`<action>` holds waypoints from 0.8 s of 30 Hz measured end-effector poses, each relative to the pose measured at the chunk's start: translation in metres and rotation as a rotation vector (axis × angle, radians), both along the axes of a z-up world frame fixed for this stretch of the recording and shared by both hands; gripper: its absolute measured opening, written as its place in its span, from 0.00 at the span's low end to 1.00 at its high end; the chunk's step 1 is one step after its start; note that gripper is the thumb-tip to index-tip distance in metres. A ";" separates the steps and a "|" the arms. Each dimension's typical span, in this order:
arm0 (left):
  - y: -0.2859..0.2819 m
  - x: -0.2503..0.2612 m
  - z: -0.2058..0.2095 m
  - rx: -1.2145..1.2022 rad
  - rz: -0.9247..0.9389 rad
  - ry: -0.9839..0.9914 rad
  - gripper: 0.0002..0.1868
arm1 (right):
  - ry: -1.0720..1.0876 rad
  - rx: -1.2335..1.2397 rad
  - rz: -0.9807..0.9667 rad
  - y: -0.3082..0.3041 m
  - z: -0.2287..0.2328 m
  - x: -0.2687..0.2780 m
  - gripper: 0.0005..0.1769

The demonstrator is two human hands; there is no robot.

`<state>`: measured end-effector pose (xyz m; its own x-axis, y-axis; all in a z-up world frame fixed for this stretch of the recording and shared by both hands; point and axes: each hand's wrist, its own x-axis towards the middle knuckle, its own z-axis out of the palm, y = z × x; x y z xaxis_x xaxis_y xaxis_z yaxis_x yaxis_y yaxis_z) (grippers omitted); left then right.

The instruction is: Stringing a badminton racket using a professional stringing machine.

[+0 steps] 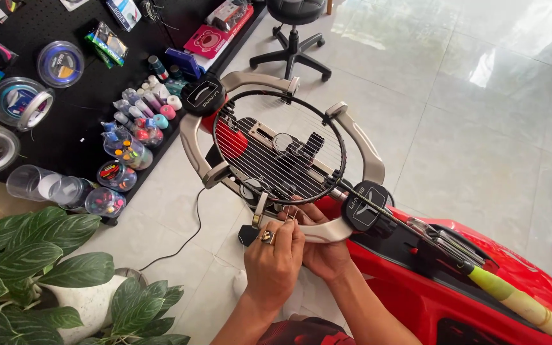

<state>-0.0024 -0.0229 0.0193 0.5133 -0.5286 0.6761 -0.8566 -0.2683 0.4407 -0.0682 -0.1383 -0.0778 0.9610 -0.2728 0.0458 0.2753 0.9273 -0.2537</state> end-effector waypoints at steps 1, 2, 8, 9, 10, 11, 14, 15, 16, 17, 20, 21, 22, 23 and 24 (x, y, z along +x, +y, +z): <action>-0.001 0.000 0.000 0.001 0.000 -0.001 0.08 | -0.001 0.001 0.000 0.001 0.002 0.001 0.34; -0.002 -0.001 -0.001 0.001 0.017 -0.007 0.08 | -0.008 -0.002 0.004 0.001 0.003 0.000 0.33; -0.006 -0.002 0.001 0.010 0.070 -0.014 0.09 | -0.008 0.002 0.005 0.004 0.008 0.001 0.30; -0.007 -0.001 0.001 0.000 0.073 -0.008 0.09 | -0.016 0.009 0.003 0.004 0.009 0.002 0.30; -0.007 -0.001 0.000 -0.004 0.075 -0.009 0.09 | -0.018 0.006 0.005 0.004 0.010 0.002 0.30; -0.008 0.000 -0.001 0.004 0.075 -0.003 0.10 | 0.007 0.009 -0.006 0.004 0.010 0.003 0.29; -0.008 0.000 -0.001 0.013 0.087 -0.005 0.11 | 0.064 0.012 -0.018 0.005 0.006 0.001 0.28; -0.009 -0.001 0.000 0.008 0.098 -0.016 0.12 | 0.095 0.005 -0.020 0.005 0.004 0.001 0.28; -0.009 0.000 0.000 0.009 0.097 -0.017 0.12 | 0.094 0.006 -0.021 0.005 0.006 0.001 0.28; -0.009 0.000 0.000 0.005 0.104 -0.026 0.12 | 0.080 0.012 -0.018 0.006 0.008 0.002 0.28; -0.009 0.000 0.001 0.015 0.115 -0.034 0.12 | 0.077 0.019 -0.018 0.007 0.010 0.002 0.27; -0.009 0.000 0.001 0.028 0.120 -0.032 0.12 | 0.087 0.018 -0.018 0.007 0.010 0.002 0.27; -0.009 0.000 0.002 0.028 0.120 -0.033 0.12 | 0.085 0.018 -0.019 0.008 0.013 0.002 0.27; -0.009 0.000 0.003 0.028 0.129 -0.044 0.11 | 0.059 0.030 -0.010 0.009 0.016 0.002 0.27; -0.010 0.000 0.004 0.026 0.139 -0.055 0.11 | 0.032 0.041 0.000 0.010 0.019 0.003 0.26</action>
